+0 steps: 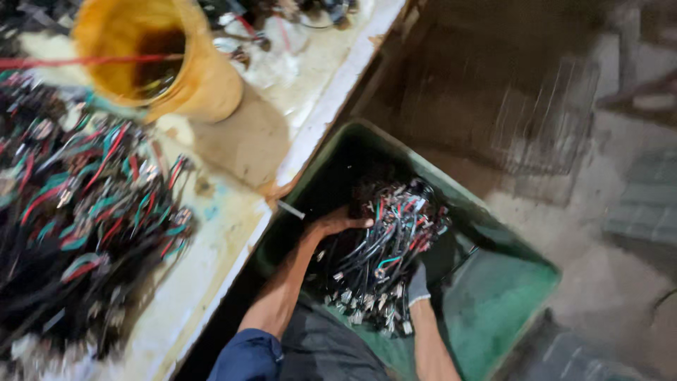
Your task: The person dips a brush into a can of flux and brushes it onto the exposed wire ends of wire harnesses laid on the workbench. They then pick up individual harnesses and use pliers to trim and work on the wire ends, placing processed harnesses into a bin.
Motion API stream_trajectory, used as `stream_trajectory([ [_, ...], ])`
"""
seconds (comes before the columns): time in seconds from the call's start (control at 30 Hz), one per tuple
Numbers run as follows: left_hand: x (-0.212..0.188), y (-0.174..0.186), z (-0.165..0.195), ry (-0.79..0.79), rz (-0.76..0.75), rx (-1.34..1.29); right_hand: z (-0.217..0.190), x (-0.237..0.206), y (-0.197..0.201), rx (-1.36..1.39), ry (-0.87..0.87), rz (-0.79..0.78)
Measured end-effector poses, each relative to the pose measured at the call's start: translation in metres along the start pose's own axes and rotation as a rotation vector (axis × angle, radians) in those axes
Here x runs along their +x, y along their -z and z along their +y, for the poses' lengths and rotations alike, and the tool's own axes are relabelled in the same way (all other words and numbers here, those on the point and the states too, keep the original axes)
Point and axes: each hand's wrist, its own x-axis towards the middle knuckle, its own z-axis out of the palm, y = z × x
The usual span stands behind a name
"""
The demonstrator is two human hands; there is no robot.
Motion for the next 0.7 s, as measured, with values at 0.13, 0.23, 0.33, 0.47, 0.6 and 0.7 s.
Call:
stream_trajectory([
  [0.13,-0.018,-0.023,0.025,0.058,-0.037,-0.091,-0.016,-0.042,0.017,0.011,0.093,-0.068],
  [0.23,-0.036,-0.049,0.039,-0.005,-0.094,-0.264,-0.028,-0.075,0.038,-0.033,0.198,-0.311],
  [0.33,-0.054,-0.07,0.054,-0.071,-0.119,-0.359,-0.045,-0.104,0.061,-0.226,0.452,0.232],
  [0.47,-0.082,-0.094,0.085,-0.132,-0.17,-0.476,-0.08,-0.125,0.062,-0.312,0.695,0.34],
  [0.6,-0.121,-0.098,0.127,-0.268,-0.222,-0.583,-0.101,-0.139,0.03,-0.354,0.856,0.329],
  [0.7,-0.163,-0.083,0.158,-0.327,-0.221,-0.617,-0.088,-0.156,0.012,-0.363,0.931,0.261],
])
